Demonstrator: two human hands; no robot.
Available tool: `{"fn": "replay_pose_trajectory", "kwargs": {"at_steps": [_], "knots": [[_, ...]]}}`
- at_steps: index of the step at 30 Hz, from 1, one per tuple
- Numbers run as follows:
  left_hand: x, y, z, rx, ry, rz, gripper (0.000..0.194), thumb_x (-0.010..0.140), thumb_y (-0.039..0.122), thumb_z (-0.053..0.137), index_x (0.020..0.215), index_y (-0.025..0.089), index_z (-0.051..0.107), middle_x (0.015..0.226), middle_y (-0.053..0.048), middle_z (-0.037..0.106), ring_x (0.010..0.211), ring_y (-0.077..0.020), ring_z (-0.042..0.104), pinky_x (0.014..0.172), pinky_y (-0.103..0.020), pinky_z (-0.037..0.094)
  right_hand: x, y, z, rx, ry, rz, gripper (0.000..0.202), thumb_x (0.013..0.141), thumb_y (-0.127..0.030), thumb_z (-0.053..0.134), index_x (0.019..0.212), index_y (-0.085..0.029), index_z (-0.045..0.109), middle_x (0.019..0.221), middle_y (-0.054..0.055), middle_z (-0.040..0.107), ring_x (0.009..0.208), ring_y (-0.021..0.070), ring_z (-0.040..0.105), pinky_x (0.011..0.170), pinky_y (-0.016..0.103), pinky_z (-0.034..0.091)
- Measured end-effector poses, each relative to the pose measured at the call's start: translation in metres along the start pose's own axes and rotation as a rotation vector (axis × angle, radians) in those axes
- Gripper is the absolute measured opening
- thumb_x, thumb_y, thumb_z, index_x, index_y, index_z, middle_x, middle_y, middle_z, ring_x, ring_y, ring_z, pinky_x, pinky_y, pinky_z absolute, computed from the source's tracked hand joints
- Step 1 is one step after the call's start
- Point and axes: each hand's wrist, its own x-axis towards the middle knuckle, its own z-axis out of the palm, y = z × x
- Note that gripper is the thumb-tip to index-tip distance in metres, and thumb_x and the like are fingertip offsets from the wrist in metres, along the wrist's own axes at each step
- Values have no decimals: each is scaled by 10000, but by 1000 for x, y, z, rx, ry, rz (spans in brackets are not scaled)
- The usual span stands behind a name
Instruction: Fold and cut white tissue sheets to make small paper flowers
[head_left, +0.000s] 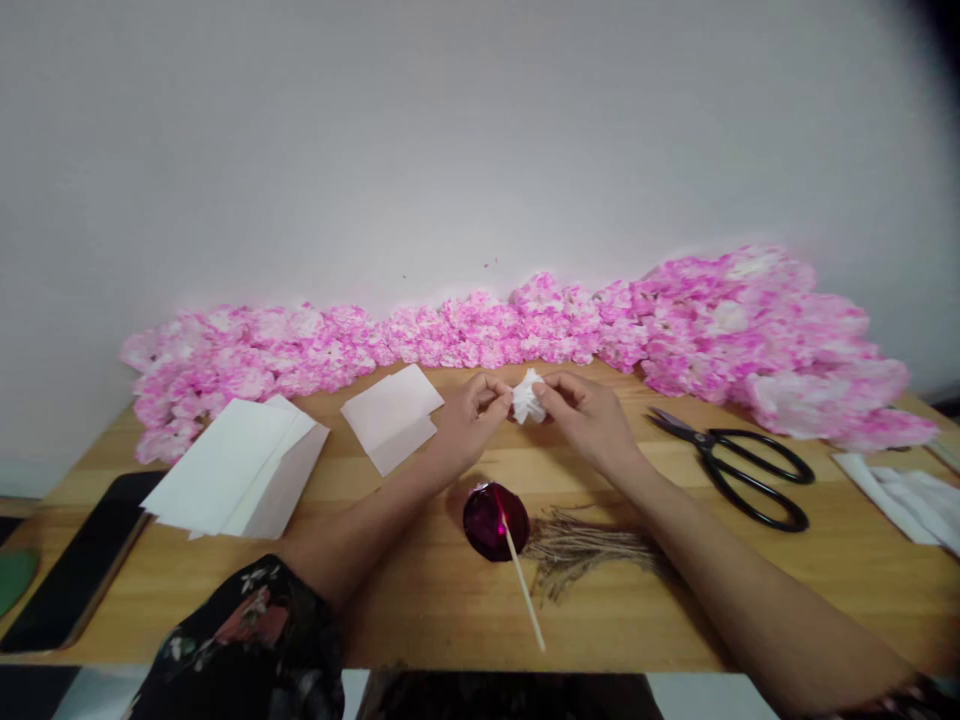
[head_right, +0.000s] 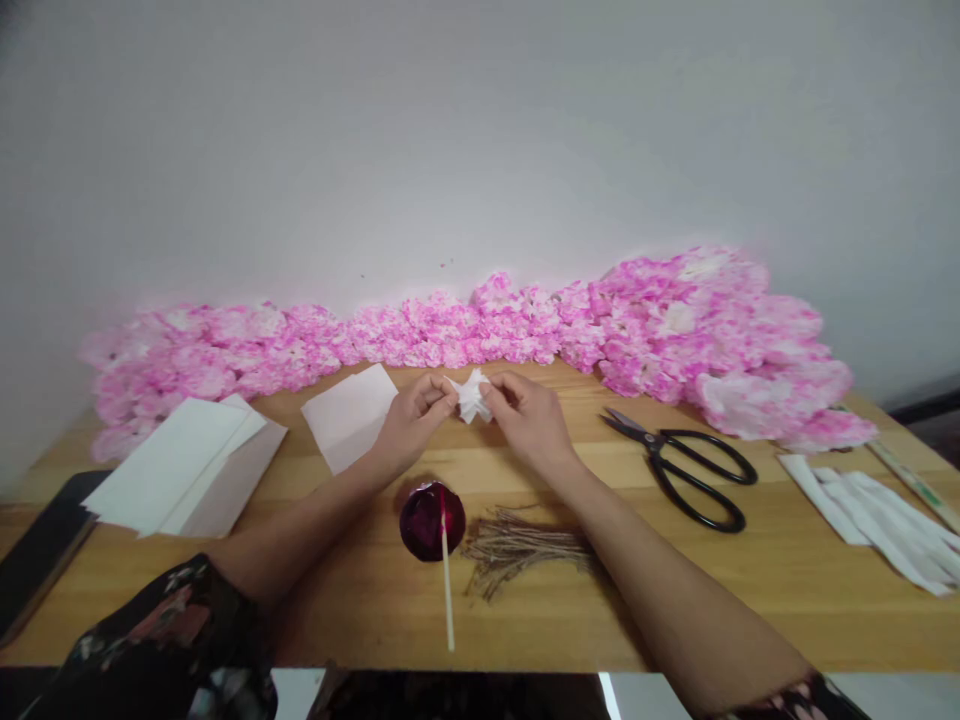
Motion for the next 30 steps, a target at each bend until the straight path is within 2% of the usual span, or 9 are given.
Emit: {"fn": "replay_pose_trajectory", "kwargs": {"at_steps": [4,6,8,10,14,17,19,23,30], "knots": [[-10,30,-7,242,-75,71,56,869,224,552,905,181,556,927,-52,715,848,-146,664,788,-274,495,12,13,-9,91,-12,105,283,829,-457,567,780,-193,660,733,21,681,642,174,604,618,292,478],[-20,48,-16,460,-155,147,77,866,215,553,906,187,612,922,-46,725,837,-154,661,767,-273,487,16,17,-12,-15,-29,111,271,824,-443,556,730,-205,645,704,20,683,634,183,605,609,297,462],[-36,65,-33,586,-159,207,124,883,228,534,893,191,653,886,-36,729,805,-150,658,743,-262,480,17,20,-14,-176,-26,94,245,836,-416,539,741,-217,645,703,21,695,640,195,618,614,306,444],[-54,80,-58,672,-94,200,163,895,259,529,899,194,678,884,-32,733,806,-147,658,740,-250,475,17,21,-16,-326,-7,71,219,854,-394,525,833,-227,665,778,30,724,699,215,649,639,318,441],[-89,94,-133,931,297,-34,207,858,364,567,885,200,691,805,-14,723,721,-159,622,643,-248,430,16,23,-17,-512,13,31,261,893,-387,489,983,-220,669,948,73,741,846,253,677,686,336,453],[-109,88,-187,1182,388,-249,263,855,426,518,832,202,656,704,-5,663,646,-167,568,583,-262,359,17,24,-19,-589,11,5,287,907,-389,472,1013,-204,664,994,89,732,857,254,674,689,339,451],[-119,79,-208,1316,329,-382,309,864,468,484,764,203,609,672,-6,628,633,-172,549,565,-268,309,17,24,-19,-617,9,16,297,906,-392,475,1033,-204,666,1005,84,730,851,249,673,681,334,445],[-130,67,-212,1415,258,-508,308,866,484,468,763,203,537,705,-9,610,644,-168,543,553,-268,263,18,24,-20,-624,-42,64,319,905,-412,481,1080,-223,668,1009,68,734,856,245,676,677,326,438],[-133,72,-195,1533,210,-496,223,857,422,459,797,213,509,809,-33,627,707,-190,557,580,-284,268,18,26,-20,-636,-73,54,334,913,-417,456,1078,-223,673,1019,73,737,870,265,677,682,340,440]]}}
